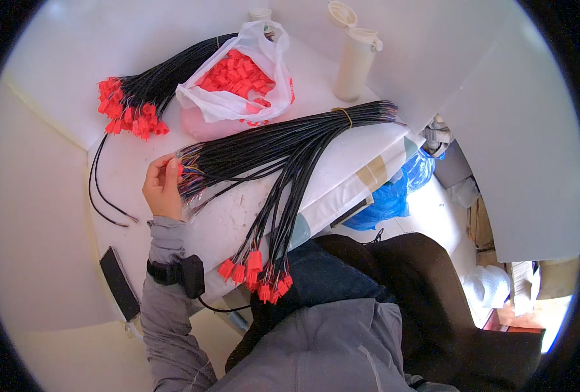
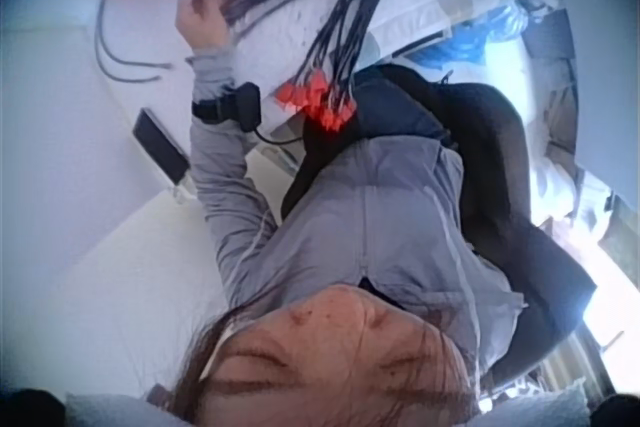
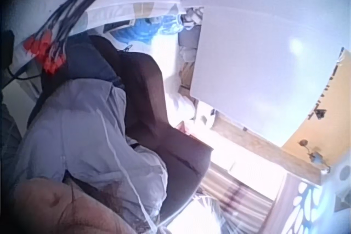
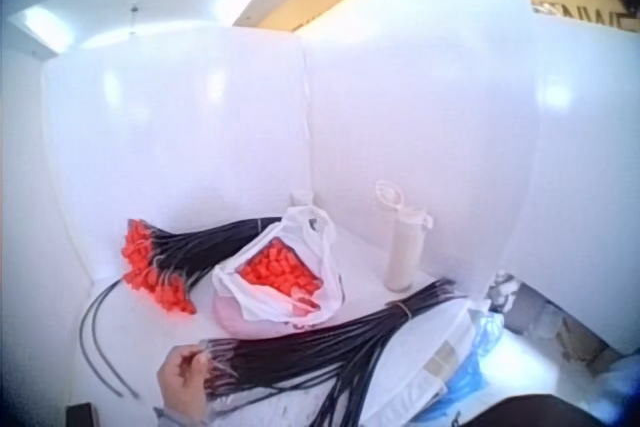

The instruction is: Inserting individual wires into a red plastic connector housing to assemble a wire harness.

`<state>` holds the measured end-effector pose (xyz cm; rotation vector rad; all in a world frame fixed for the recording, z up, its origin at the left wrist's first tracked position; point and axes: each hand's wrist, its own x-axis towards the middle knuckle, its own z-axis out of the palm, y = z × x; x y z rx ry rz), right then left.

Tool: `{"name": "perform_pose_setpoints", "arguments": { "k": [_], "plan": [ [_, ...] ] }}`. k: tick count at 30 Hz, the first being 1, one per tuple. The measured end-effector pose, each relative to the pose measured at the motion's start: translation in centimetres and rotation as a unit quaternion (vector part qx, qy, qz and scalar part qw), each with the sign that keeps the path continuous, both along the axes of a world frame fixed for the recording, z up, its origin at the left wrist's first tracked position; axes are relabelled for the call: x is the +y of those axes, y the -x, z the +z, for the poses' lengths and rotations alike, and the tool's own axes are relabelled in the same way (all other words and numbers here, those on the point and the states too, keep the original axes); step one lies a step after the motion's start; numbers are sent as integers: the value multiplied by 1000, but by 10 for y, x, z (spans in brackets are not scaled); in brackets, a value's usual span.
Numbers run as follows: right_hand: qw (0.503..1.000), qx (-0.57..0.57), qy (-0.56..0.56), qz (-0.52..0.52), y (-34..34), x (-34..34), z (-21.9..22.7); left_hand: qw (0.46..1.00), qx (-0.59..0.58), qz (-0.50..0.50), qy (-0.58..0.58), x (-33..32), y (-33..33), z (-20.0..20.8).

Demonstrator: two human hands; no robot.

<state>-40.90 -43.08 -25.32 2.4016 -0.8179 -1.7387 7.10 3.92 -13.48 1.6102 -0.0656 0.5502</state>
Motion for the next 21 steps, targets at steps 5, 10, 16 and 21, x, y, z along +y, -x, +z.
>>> {"name": "perform_pose_setpoints", "arguments": {
  "k": [5, 10, 16, 21],
  "plan": [
    [1000, -4, 7, -5, -1, -3, 7, 999, -16, 3, -45, 6, 1, -4],
    [1000, -8, 7, -10, -5, -5, 9, 1000, -1, -3, -25, 6, 0, -4],
    [1000, -18, 0, -5, -20, -14, 5, 1000, -1, 1, -6, 12, -1, -3],
    [999, -35, -10, 5, -39, -21, -7, 1000, -12, 0, 26, 14, 0, 1]
  ]
}}
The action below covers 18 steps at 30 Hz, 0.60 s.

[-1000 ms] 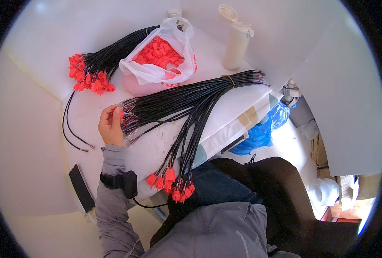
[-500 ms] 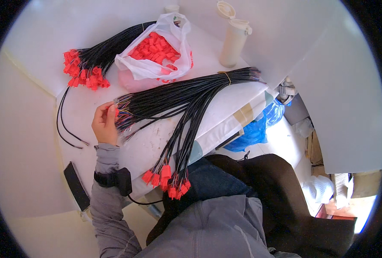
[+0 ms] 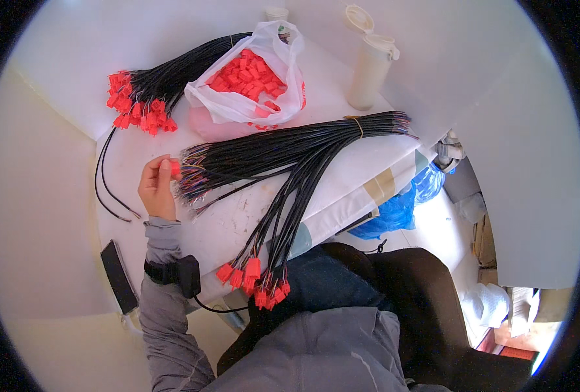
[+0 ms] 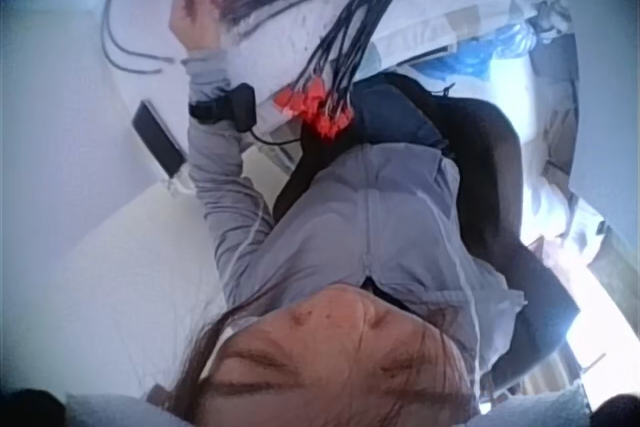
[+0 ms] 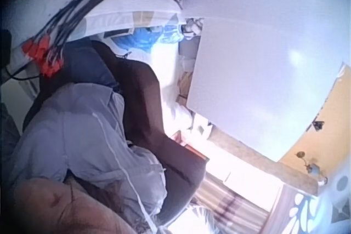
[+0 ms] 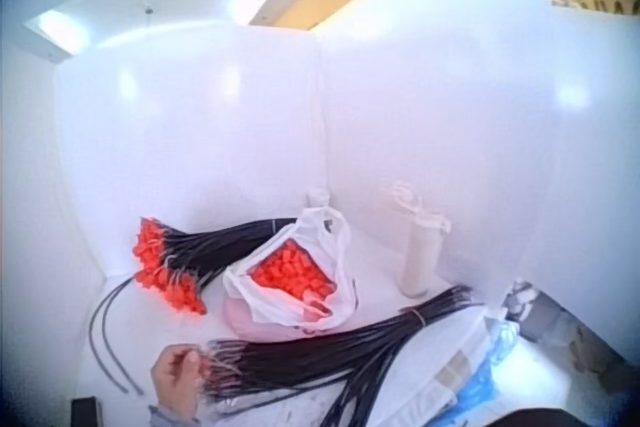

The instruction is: Inserting individual wires into a red plastic connector housing to assemble a wire harness.

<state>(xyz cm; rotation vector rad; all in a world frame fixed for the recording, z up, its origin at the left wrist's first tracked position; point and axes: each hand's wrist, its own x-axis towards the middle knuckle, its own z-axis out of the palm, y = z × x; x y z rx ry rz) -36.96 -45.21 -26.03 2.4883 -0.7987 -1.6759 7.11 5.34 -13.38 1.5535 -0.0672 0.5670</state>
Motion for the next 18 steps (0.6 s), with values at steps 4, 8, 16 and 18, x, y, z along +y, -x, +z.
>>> {"name": "perform_pose_setpoints", "arguments": {
  "k": [4, 8, 16, 18],
  "plan": [
    [1000, -10, -2, -9, -5, -1, -7, 999, -7, 9, 35, 1, -7, -6],
    [987, -130, -11, 92, -48, -9, 10, 993, -31, -24, 112, 10, -2, 3],
    [816, -461, -332, 107, -267, 121, 199, 961, -51, -150, 227, 13, 0, -4],
    [788, -471, -367, 151, -298, 143, 213, 947, -55, -206, 241, 12, 2, -3]
  ]
}}
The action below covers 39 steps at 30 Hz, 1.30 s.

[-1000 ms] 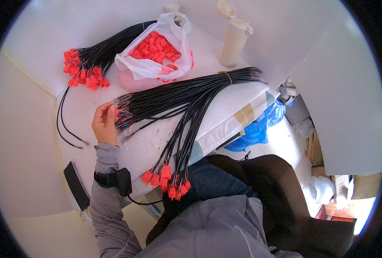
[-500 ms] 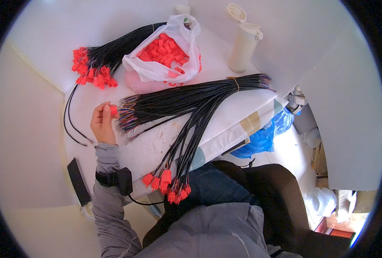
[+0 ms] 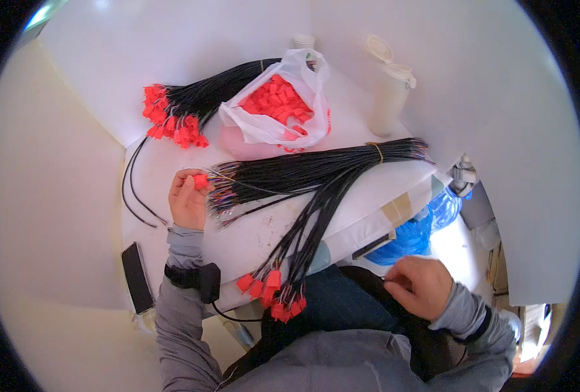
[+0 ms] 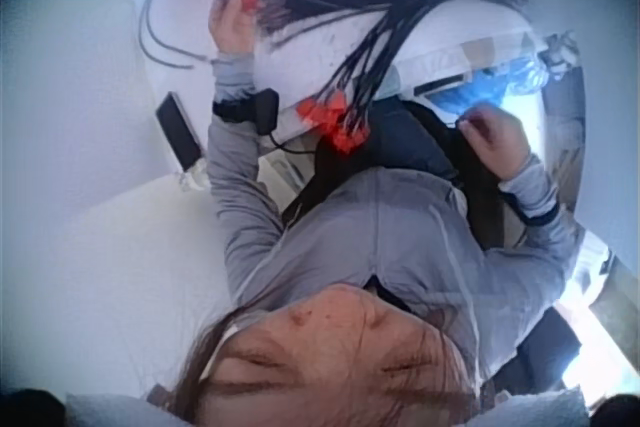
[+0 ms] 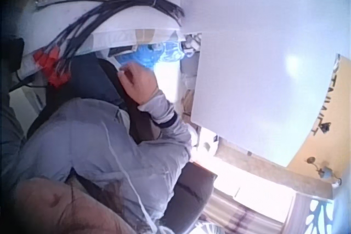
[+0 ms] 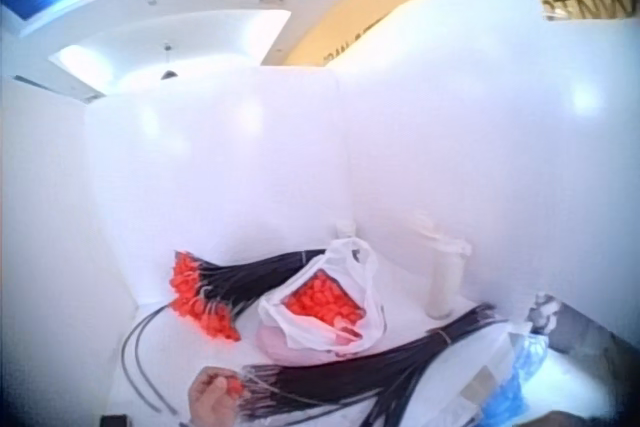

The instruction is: Inserting individual wires into a red plastic connector housing to assemble a wire harness.

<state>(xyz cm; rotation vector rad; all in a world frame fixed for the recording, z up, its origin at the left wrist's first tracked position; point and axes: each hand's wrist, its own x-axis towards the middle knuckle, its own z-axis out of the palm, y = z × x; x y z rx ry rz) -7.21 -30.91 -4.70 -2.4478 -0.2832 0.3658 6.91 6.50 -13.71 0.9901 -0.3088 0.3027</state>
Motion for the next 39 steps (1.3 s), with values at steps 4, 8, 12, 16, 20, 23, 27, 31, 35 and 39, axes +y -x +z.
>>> {"name": "perform_pose_setpoints", "arguments": {
  "k": [4, 8, 12, 16, 20, 23, 27, 31, 35, 39],
  "plan": [
    [975, -138, 6, 176, -59, 44, 17, 999, -30, -13, -3, -7, 3, 11],
    [943, -194, -85, 257, -126, 98, 9, 997, -67, -8, -48, -1, 0, 5],
    [945, -164, -191, 210, -165, 143, -9, 997, -64, -2, -51, -3, 2, 6],
    [914, -22, -355, 194, -189, 161, -30, 996, -62, -19, -58, -5, 4, 9],
    [901, 50, -380, 202, -194, 169, -40, 996, -51, -22, -66, -8, 9, 11],
    [895, 107, -382, 203, -196, 168, -37, 997, -50, -17, -54, -12, 10, 11],
    [864, 211, -405, 211, -194, 165, -44, 994, -49, -33, -93, -18, 13, 14],
    [823, 262, -456, 215, -189, 167, -57, 992, -55, -13, -114, -22, 14, 14],
    [813, 231, -494, 205, -184, 170, -67, 993, -33, 4, -117, -27, 15, 14],
    [803, 199, -526, 196, -183, 168, -69, 994, 19, 29, -106, -30, 20, 19]
  ]
}}
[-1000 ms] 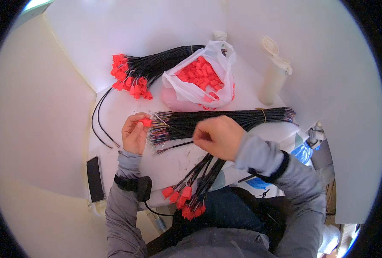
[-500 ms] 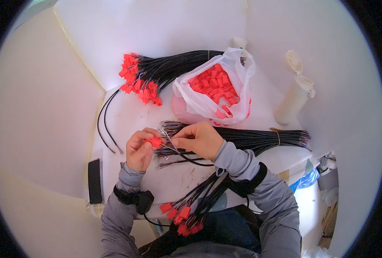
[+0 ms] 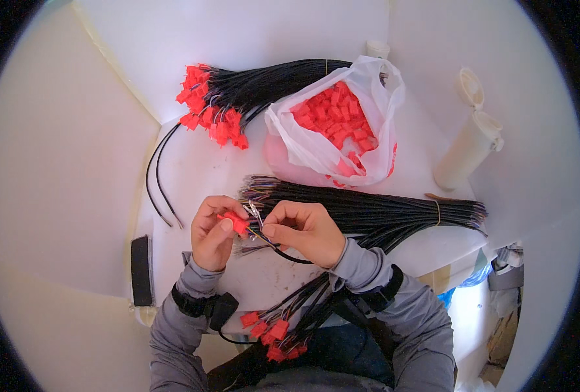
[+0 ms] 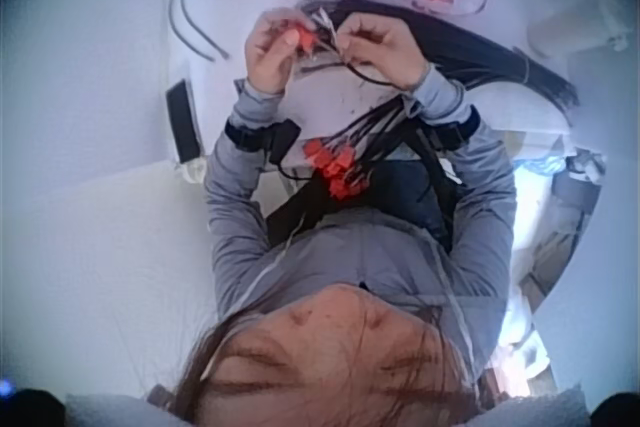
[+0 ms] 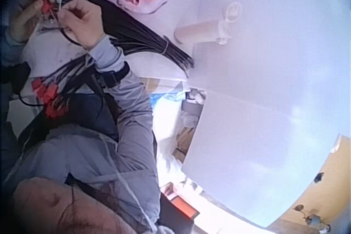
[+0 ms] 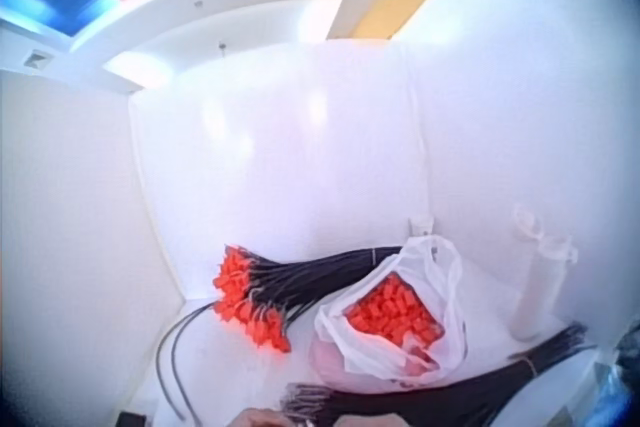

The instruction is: Inserting individual wires into a red plastic connector housing to assemble a wire harness.

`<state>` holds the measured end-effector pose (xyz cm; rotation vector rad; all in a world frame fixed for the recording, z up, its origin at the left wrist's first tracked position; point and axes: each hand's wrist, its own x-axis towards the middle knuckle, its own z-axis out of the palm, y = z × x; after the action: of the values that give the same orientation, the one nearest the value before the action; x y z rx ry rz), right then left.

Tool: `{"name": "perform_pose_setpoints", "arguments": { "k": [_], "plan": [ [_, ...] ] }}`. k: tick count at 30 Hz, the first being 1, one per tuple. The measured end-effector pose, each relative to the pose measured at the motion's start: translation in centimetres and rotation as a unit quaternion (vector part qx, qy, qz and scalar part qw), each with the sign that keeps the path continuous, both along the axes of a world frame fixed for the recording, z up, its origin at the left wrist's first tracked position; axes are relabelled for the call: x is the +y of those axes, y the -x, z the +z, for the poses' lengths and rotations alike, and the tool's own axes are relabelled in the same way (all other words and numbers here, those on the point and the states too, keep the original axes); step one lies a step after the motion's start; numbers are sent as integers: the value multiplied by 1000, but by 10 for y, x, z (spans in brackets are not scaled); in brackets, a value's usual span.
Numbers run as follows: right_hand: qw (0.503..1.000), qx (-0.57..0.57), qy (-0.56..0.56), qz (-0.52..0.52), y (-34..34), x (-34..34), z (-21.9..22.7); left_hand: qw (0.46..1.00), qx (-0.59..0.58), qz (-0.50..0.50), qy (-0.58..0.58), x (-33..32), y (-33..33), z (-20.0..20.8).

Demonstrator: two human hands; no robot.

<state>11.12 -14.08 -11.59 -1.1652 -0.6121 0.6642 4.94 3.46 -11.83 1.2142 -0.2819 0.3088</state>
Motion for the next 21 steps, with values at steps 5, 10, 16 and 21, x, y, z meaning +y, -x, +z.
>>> {"name": "perform_pose_setpoints", "arguments": {
  "k": [5, 10, 16, 21],
  "plan": [
    [1000, 22, 8, 8, 3, 1, 0, 999, 40, -24, 17, 0, 2, -3],
    [1000, 10, 23, -3, 6, 2, -2, 995, 88, -38, -11, -2, 5, -2],
    [999, -7, 40, -12, 8, 4, -5, 991, 47, 19, -123, -5, 2, -3],
    [998, -35, 50, -29, 9, 5, -7, 988, 70, 23, -137, -4, 2, -4]
  ]
}}
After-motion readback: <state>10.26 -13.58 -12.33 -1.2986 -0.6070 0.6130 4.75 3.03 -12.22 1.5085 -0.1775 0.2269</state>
